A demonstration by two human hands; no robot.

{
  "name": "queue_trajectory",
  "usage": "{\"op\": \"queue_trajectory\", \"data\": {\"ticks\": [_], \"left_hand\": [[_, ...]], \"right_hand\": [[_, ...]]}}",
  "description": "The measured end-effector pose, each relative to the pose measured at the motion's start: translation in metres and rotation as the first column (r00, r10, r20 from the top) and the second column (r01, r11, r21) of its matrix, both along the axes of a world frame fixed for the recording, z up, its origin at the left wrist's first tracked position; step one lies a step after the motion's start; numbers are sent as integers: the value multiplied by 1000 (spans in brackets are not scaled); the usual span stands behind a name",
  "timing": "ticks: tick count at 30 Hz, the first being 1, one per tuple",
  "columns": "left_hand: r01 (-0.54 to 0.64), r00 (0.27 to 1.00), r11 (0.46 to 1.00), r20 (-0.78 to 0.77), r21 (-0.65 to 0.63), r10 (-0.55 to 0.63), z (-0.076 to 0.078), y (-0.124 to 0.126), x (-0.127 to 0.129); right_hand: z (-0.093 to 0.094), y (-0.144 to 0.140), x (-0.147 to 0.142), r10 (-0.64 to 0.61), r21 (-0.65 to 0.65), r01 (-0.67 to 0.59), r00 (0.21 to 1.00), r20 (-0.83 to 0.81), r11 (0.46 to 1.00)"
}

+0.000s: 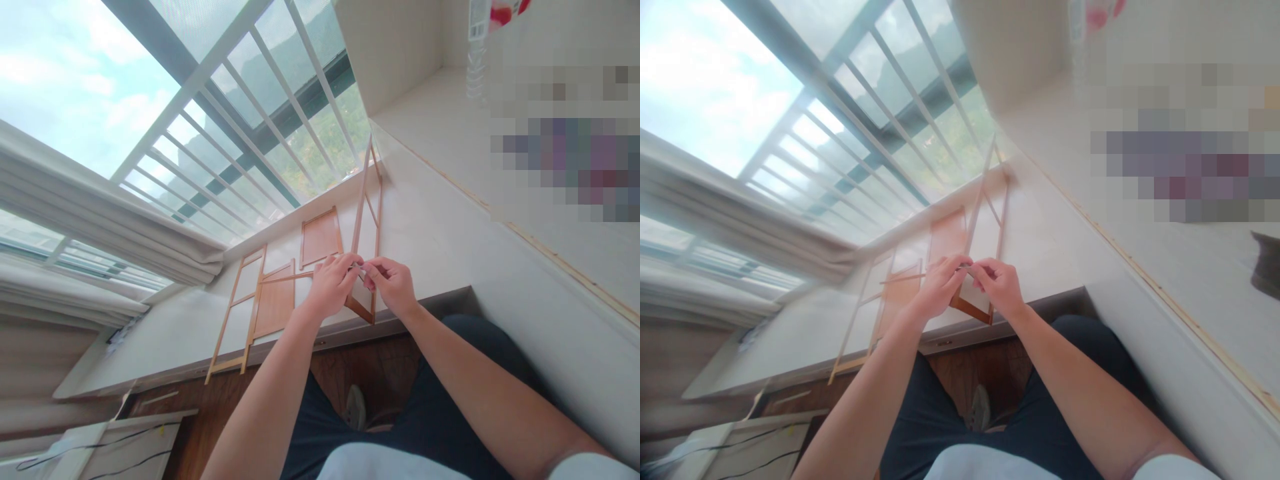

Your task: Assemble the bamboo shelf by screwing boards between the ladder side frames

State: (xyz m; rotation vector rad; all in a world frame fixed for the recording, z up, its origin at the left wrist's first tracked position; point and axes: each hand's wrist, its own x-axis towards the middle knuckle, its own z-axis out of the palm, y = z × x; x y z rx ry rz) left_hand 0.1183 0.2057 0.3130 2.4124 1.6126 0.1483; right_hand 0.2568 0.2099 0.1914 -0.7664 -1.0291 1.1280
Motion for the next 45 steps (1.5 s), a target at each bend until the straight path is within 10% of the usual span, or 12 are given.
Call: {"op": "queue_trajectory", "data": {"ticks": [16, 30, 45], "left_hand": [[-19, 999, 1000, 43, -17, 20, 0, 0, -3], [-11, 1000, 1000, 23, -8, 12, 1, 2, -3], [2, 1000, 1000, 31, -4, -2, -1, 2, -5]], "right_hand": [[-2, 11, 21, -193, 316, 114, 953, 232, 942], [3, 5, 13, -156, 181, 145, 986, 53, 973], [-4, 10, 17, -191, 370, 153, 979, 68, 916]]}}
